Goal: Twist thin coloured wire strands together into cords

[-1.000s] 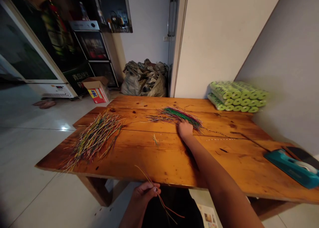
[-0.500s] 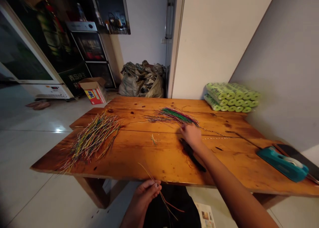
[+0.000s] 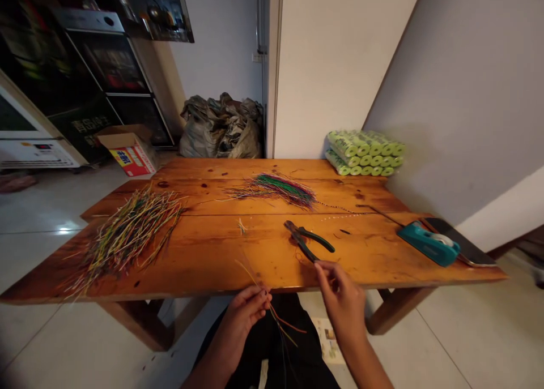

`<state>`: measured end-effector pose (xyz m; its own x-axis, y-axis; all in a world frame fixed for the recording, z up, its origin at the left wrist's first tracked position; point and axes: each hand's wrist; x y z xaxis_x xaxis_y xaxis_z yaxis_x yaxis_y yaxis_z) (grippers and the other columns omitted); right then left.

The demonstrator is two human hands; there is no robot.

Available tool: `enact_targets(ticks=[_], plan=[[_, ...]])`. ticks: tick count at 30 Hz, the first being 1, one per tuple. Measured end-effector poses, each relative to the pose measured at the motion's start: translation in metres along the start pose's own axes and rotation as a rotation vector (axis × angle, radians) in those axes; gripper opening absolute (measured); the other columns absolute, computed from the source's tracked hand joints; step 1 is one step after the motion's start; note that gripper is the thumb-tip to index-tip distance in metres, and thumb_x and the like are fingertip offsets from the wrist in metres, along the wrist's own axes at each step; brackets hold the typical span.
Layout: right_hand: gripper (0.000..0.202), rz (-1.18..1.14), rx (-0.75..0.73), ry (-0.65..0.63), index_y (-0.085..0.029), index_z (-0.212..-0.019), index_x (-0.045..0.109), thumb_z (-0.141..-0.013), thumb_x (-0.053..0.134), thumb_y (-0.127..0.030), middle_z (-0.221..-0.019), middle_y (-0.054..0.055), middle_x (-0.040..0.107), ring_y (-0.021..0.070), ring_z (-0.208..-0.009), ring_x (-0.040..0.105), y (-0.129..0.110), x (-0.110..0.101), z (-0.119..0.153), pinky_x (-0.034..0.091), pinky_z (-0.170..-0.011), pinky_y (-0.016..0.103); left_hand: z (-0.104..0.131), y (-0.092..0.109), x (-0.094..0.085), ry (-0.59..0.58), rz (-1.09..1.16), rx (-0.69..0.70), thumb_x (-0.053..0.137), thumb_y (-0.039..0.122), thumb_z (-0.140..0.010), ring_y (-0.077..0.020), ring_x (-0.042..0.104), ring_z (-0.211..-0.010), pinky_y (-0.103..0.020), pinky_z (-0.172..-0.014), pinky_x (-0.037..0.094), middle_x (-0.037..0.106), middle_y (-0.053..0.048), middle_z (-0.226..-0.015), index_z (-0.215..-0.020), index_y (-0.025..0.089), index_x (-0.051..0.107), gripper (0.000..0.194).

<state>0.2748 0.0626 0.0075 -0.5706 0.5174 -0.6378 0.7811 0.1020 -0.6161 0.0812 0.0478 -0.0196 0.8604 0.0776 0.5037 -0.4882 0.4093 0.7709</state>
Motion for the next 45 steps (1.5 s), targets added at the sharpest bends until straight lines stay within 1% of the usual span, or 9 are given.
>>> enact_targets(ticks=[4,6,9,11,18,27,31,38,45], plan=[[0.021,-0.131,-0.022,-0.065,-0.02,-0.079,0.061,-0.083,0.053,-0.038,-0.051,-0.004,0.056,0.0115,-0.045,0.051,-0.014,0.0,0.037,0.042,-0.045,0.02,-0.012,0.008,0.011,0.015,0.023,0.056,0.075,0.031,-0.063,-0.0115,0.061,-0.069,-0.019,-0.065,0.044,0.07,-0.006,-0.075,-0.077,0.016,0.072,0.021],[0.015,-0.117,-0.102,-0.046,-0.019,-0.081,0.06,-0.084,0.054,-0.032,-0.051,-0.004,0.053,0.0106,-0.043,0.048,-0.016,-0.001,0.046,0.04,-0.043,0.02,-0.015,0.013,0.014,0.052,0.052,0.07,0.077,0.03,-0.059,-0.0106,0.061,-0.066,-0.018,-0.063,0.044,0.069,-0.005,-0.071,-0.075,0.015,0.072,0.022],[0.007,-0.05,-0.316,-0.027,-0.018,-0.087,0.061,-0.083,0.056,-0.022,-0.054,-0.004,0.054,0.0099,-0.045,0.048,-0.014,-0.006,0.052,0.04,-0.049,0.022,-0.016,0.018,0.015,0.081,0.097,0.081,0.079,0.029,-0.055,-0.0091,0.06,-0.064,-0.017,-0.062,0.045,0.069,-0.003,-0.069,-0.073,0.015,0.072,0.024],[0.008,-0.008,-0.43,-0.041,-0.016,-0.089,0.061,-0.082,0.057,-0.017,-0.058,-0.002,0.058,0.0105,-0.048,0.051,-0.01,-0.008,0.054,0.04,-0.053,0.024,-0.014,0.02,0.015,0.087,0.117,0.085,0.08,0.029,-0.054,-0.0085,0.059,-0.062,-0.017,-0.061,0.045,0.068,-0.003,-0.067,-0.073,0.015,0.073,0.025],[0.013,0.077,-0.594,-0.045,-0.012,-0.092,0.061,-0.081,0.057,-0.009,-0.058,0.001,0.058,0.0121,-0.05,0.049,-0.007,-0.012,0.06,0.036,-0.052,0.027,-0.01,0.018,0.014,0.1,0.139,0.102,0.078,0.026,-0.059,-0.0075,0.059,-0.063,-0.015,-0.061,0.046,0.068,-0.002,-0.068,-0.074,0.016,0.073,0.019],[0.014,0.078,-0.649,-0.054,-0.008,-0.093,0.061,-0.08,0.056,-0.005,-0.055,0.001,0.055,0.0119,-0.05,0.046,-0.013,-0.012,0.059,0.035,-0.051,0.027,-0.01,0.015,0.012,0.073,0.103,0.116,0.076,0.027,-0.062,-0.0078,0.058,-0.065,-0.014,-0.06,0.045,0.066,-0.002,-0.069,-0.07,0.016,0.071,0.014],[0.012,0.076,-0.621,-0.052,-0.01,-0.091,0.062,-0.081,0.056,-0.008,-0.055,0.0,0.056,0.0119,-0.05,0.047,-0.011,-0.011,0.057,0.036,-0.051,0.027,-0.009,0.015,0.013,0.051,0.126,0.126,0.074,0.026,-0.064,-0.0067,0.057,-0.066,-0.013,-0.06,0.044,0.064,-0.001,-0.07,-0.067,0.015,0.07,0.012],[0.015,0.112,-0.6,-0.087,-0.014,-0.094,0.06,-0.08,0.056,-0.009,-0.058,0.0,0.058,0.0125,-0.051,0.05,-0.007,-0.012,0.057,0.037,-0.052,0.027,-0.008,0.018,0.015,0.094,0.195,0.135,0.076,0.025,-0.06,-0.0069,0.058,-0.064,-0.015,-0.061,0.044,0.065,0.001,-0.066,-0.066,0.015,0.069,0.013],[0.014,0.067,-0.556,-0.07,-0.016,-0.091,0.06,-0.079,0.057,-0.01,-0.061,0.001,0.062,0.0125,-0.051,0.053,-0.005,-0.013,0.057,0.039,-0.052,0.027,-0.007,0.019,0.016,0.103,0.185,0.137,0.077,0.025,-0.059,-0.0083,0.058,-0.064,-0.016,-0.061,0.045,0.063,-0.001,-0.066,-0.066,0.014,0.069,0.015]])
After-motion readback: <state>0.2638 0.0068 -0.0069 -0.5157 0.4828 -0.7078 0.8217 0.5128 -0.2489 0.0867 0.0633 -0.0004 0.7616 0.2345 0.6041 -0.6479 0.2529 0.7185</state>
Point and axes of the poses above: each hand's wrist, its own z-axis away from the middle knuckle, its own x-axis out of the palm, y = z × x
